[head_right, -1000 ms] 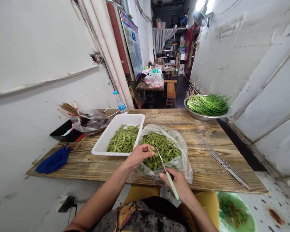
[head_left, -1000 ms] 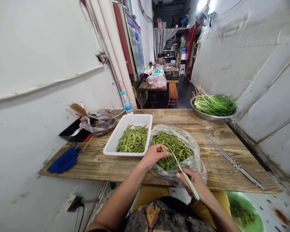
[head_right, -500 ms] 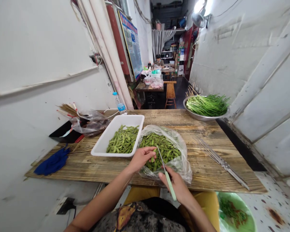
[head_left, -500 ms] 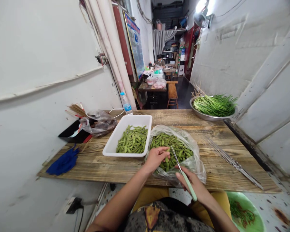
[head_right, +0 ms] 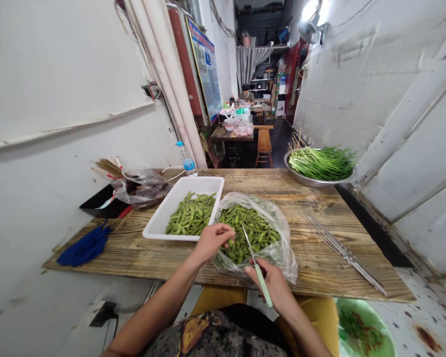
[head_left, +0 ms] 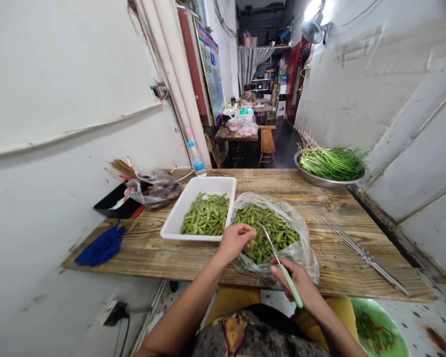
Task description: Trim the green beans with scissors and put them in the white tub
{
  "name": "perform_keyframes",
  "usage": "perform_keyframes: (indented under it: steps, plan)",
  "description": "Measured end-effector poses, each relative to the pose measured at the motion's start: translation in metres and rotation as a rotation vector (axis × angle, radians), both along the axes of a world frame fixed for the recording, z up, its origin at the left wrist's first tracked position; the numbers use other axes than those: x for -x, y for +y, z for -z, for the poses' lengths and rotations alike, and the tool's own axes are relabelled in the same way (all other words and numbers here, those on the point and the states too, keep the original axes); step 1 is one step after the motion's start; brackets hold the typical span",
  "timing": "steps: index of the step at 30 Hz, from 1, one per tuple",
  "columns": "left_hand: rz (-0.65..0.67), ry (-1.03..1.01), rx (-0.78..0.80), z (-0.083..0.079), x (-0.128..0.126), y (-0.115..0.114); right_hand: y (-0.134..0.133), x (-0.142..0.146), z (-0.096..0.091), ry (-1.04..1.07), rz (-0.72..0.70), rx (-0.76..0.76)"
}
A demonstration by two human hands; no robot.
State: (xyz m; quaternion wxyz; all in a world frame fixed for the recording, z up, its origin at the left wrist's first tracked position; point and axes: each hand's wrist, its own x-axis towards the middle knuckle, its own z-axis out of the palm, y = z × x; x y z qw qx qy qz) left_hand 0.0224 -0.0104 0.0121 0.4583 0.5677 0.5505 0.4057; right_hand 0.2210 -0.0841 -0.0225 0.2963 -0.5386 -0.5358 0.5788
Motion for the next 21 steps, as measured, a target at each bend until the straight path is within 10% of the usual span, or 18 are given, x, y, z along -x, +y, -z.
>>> perform_keyframes:
  steps: [5,7,12,17,21]
  plan:
    - [-0.389,0.539,-0.463,-0.016,0.046,0.014,0.001,-0.007,0.009,0.039,-0.002,0.004]
    - [-0.271,0.722,-0.519,-0.016,0.048,0.012,0.0,-0.009,0.009,0.033,0.002,-0.012]
    - [0.502,0.894,-0.41,0.004,0.023,-0.004,-0.003,-0.01,0.005,0.043,-0.027,0.009]
    - [0.518,0.838,-0.418,0.01,0.014,-0.005,-0.004,-0.01,0.007,0.048,-0.017,0.028]
    - [0.265,0.524,-0.366,0.009,0.007,0.0,-0.005,-0.007,0.01,0.065,-0.02,0.037]
